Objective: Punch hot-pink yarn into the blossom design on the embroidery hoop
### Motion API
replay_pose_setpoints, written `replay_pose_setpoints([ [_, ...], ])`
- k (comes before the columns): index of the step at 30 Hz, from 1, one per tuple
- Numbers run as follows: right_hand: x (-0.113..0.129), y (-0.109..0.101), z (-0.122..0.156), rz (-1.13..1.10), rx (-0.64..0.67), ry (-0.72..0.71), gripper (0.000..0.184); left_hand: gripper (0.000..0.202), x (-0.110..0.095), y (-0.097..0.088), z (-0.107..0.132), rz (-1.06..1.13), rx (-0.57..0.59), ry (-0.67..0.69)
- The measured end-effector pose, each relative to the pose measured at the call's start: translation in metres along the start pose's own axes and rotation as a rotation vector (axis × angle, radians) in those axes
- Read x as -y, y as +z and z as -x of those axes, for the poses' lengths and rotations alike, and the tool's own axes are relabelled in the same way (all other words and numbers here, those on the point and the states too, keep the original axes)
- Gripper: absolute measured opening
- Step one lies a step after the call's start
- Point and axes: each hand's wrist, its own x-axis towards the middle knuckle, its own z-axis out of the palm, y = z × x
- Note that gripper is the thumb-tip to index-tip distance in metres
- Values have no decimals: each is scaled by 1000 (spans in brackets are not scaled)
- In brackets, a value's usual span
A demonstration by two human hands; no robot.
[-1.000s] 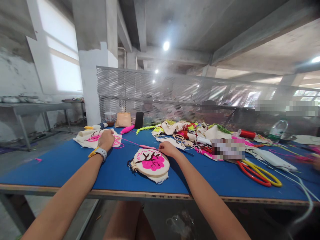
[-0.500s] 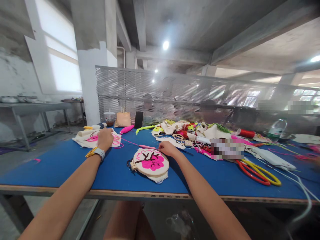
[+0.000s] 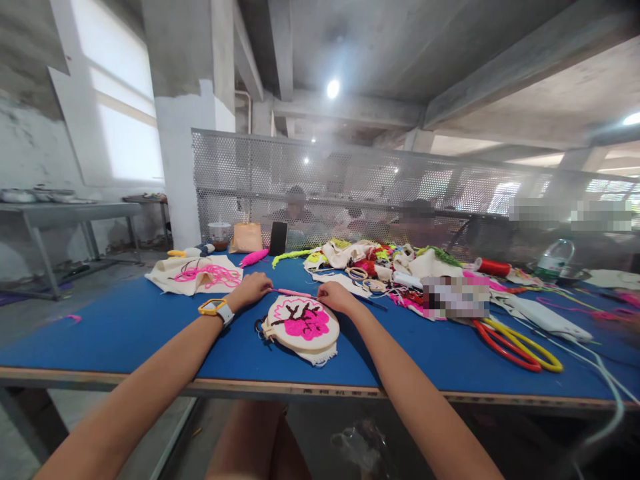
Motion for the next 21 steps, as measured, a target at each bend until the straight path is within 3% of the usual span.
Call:
replay_pose_setpoints([
  [8, -6, -1, -1, -123, 5, 42, 23, 24, 3, -3, 1, -35, 13, -4],
  [21, -42, -11, -3, -308, 59, 311, 24, 25, 5, -2, 1, -36, 24, -22],
])
